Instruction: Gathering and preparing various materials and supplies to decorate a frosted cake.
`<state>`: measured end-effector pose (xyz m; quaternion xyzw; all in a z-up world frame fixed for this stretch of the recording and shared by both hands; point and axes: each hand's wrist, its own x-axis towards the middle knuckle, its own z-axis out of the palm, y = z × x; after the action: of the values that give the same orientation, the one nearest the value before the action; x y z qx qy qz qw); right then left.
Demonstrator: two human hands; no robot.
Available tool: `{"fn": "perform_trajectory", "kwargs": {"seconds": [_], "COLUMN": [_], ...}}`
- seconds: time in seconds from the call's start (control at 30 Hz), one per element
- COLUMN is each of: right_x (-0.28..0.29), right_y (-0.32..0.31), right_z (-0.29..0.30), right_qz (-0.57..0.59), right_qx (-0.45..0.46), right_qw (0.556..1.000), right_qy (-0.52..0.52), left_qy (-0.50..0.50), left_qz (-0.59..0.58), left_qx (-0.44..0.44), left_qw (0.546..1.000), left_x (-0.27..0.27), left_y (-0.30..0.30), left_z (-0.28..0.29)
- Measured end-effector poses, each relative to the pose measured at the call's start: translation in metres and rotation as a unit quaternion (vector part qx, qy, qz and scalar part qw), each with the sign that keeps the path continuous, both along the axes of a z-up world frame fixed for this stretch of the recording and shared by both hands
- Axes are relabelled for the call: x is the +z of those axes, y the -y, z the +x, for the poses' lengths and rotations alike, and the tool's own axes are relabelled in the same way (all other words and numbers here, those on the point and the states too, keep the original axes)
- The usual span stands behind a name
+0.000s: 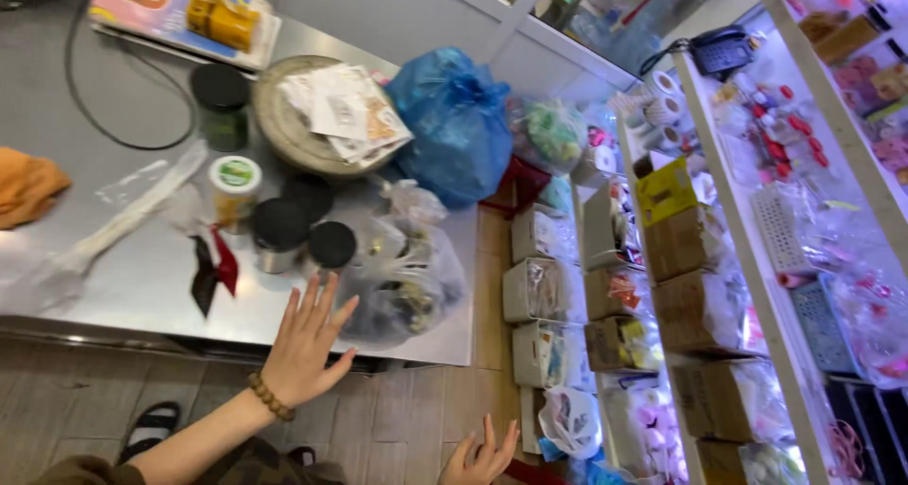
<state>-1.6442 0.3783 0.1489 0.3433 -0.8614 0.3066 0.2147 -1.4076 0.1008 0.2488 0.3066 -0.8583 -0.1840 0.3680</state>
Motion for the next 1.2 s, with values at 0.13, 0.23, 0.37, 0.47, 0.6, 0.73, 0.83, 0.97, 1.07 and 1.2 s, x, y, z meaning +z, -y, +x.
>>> {"fn": "perform_trajectory", "kwargs": {"seconds": [0.13,0.23,0.37,0.47,0.6,0.73,0.83,0.97,1.07,1.2], "right_x": [0.038,0.061,0.057,0.039,0.01,-0.041,-0.079,-0.001,0.012,0.003], "right_y": [0.006,0.034,0.054,0.06,0.035,0.021,0.055,0.125,0.21,0.303], "right_z": [-0.064,-0.108,-0.19,-0.274,-0.392,-0.498,-0.571,-0.627,-0.709,-0.803], "right_qz": [-0.067,-0.084,-0.099,-0.065,-0.022,-0.024,-0.018,-0.006,-0.024,-0.014], "right_qx": [0.013,0.024,0.051,0.087,0.071,0.032,0.061,0.124,0.166,0.187], "right_qw": [0.998,0.996,0.994,0.993,0.996,0.999,0.998,0.984,0.983,0.976], "right_qy": [-0.013,-0.004,0.02,0.04,0.044,0.024,0.024,0.131,0.072,0.113], "left_qy": [-0.025,-0.019,-0.033,-0.024,-0.045,-0.087,-0.082,-0.061,-0.045,-0.031], "left_qz": [-0.01,-0.002,0.003,0.025,0.046,0.015,0.035,0.04,0.082,0.107], "left_qx": [-0.087,-0.095,-0.075,-0.05,-0.074,-0.13,-0.151,-0.099,-0.035,-0.012], "left_qw": [0.996,0.995,0.997,0.998,0.995,0.988,0.984,0.992,0.995,0.994], "left_x": [0.017,0.019,0.016,0.005,0.027,0.055,0.054,0.033,0.016,-0.004], "left_y": [-0.023,-0.024,-0.023,-0.011,-0.006,0.019,0.04,0.055,0.088,0.113], "left_z": [-0.104,-0.172,-0.263,-0.335,-0.434,-0.526,-0.591,-0.655,-0.701,-0.748]}}
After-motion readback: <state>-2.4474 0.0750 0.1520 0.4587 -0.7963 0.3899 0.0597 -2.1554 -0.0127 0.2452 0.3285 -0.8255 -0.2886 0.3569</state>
